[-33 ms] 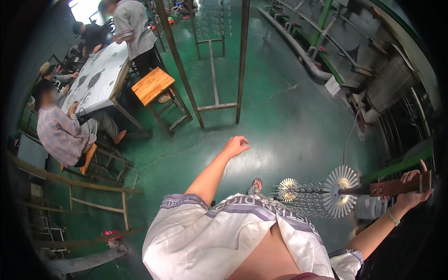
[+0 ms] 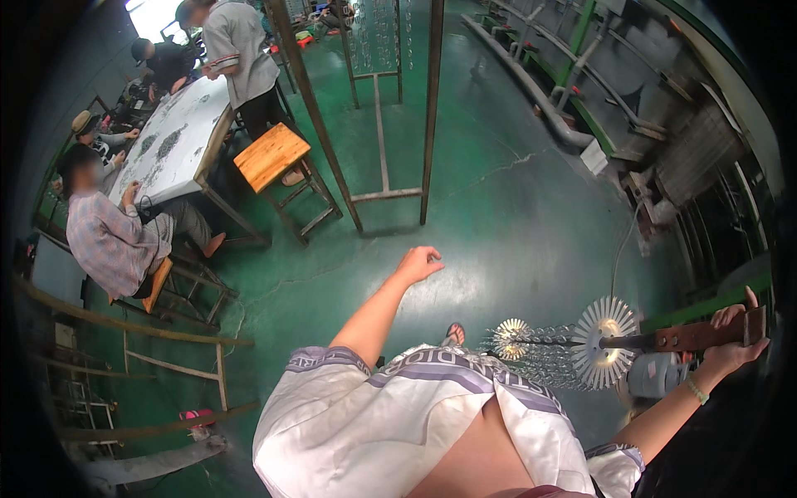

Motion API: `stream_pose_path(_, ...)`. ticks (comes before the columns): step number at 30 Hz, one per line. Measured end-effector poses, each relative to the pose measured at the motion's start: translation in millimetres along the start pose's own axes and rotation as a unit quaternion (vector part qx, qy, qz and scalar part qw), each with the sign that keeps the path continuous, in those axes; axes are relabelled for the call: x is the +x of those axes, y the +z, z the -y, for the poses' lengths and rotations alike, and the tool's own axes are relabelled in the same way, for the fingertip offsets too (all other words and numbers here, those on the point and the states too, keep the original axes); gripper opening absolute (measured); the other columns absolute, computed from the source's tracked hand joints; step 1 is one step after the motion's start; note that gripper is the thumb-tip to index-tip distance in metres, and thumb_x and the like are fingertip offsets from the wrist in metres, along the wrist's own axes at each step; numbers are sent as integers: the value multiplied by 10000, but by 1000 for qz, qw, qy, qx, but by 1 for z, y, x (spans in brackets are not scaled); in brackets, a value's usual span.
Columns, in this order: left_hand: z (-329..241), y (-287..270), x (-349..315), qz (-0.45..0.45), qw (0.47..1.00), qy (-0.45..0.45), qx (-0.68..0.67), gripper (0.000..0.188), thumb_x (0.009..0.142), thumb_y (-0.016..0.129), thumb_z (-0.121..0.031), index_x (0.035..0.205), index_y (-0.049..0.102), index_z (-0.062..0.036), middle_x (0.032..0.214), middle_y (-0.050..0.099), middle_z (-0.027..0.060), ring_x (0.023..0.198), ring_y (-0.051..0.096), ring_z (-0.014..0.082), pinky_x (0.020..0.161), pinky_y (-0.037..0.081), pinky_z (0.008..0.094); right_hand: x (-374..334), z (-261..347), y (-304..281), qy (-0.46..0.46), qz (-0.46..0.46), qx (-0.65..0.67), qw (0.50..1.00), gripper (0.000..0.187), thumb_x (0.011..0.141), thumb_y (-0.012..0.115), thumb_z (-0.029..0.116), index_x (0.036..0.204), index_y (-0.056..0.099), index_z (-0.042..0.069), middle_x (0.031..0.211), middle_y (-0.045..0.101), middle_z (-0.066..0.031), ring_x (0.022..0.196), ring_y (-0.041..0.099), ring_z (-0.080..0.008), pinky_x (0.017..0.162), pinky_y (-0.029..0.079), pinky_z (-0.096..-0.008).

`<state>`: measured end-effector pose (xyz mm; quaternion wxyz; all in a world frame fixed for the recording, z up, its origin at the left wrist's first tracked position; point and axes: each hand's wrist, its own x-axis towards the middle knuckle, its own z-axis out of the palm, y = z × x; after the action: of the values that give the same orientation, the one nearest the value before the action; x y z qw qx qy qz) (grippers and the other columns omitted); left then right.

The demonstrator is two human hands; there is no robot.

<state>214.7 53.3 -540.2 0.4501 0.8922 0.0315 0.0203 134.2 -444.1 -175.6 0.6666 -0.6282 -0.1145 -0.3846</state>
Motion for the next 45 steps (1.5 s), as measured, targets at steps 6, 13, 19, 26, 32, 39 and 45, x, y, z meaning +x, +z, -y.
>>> stream_pose_path(6,73,-80,-33,21,999,-18,20,335,670,742,-276,920,671,-64,759,648,105,735,628,253,673,488,361,-47,48,103,-11,-11,-8,1000,967,790,261,752,1162,460,-118,545,402,-47,434,358,-119,407,322,-242)
stream_pose_path(13,116,-185,-52,53,997,-60,2,319,674,744,-285,912,680,-83,771,659,102,733,636,251,681,496,348,-66,95,228,-24,-12,-9,1000,939,810,224,728,1158,468,-109,541,407,-52,423,359,-128,400,329,-249)
stream_pose_path(19,111,-224,-16,113,993,11,-19,313,688,733,-284,923,679,-84,814,668,119,768,647,254,705,503,349,-65,108,318,-47,30,-15,998,916,814,246,720,1135,482,-105,542,434,-66,414,392,-147,403,355,-268)
stream_pose_path(26,46,-292,58,70,980,168,-84,223,754,699,-221,894,674,-50,843,663,115,760,648,230,698,507,333,-33,94,433,-26,68,13,997,936,778,311,768,1110,498,-87,531,435,-58,406,395,-131,403,354,-258)
stream_pose_path(32,-50,-351,181,-116,956,191,-193,154,758,703,-137,858,665,-26,811,654,81,735,625,155,666,497,285,51,13,495,16,103,8,994,892,812,266,738,1069,527,-75,518,443,-53,415,422,-133,399,368,-257)
stream_pose_path(39,-114,-528,271,-484,826,258,-133,195,739,719,-163,836,664,-3,754,648,72,649,601,128,599,480,270,115,-74,557,50,208,84,973,814,847,266,693,1083,527,-40,540,437,-36,428,413,-121,422,359,-252)
stream_pose_path(45,-146,-660,298,-690,670,248,121,200,728,725,-169,836,677,-8,747,655,68,662,598,114,605,466,260,144,-118,602,56,235,107,965,803,852,274,681,1073,539,-45,524,437,-35,429,421,-118,418,358,-250)
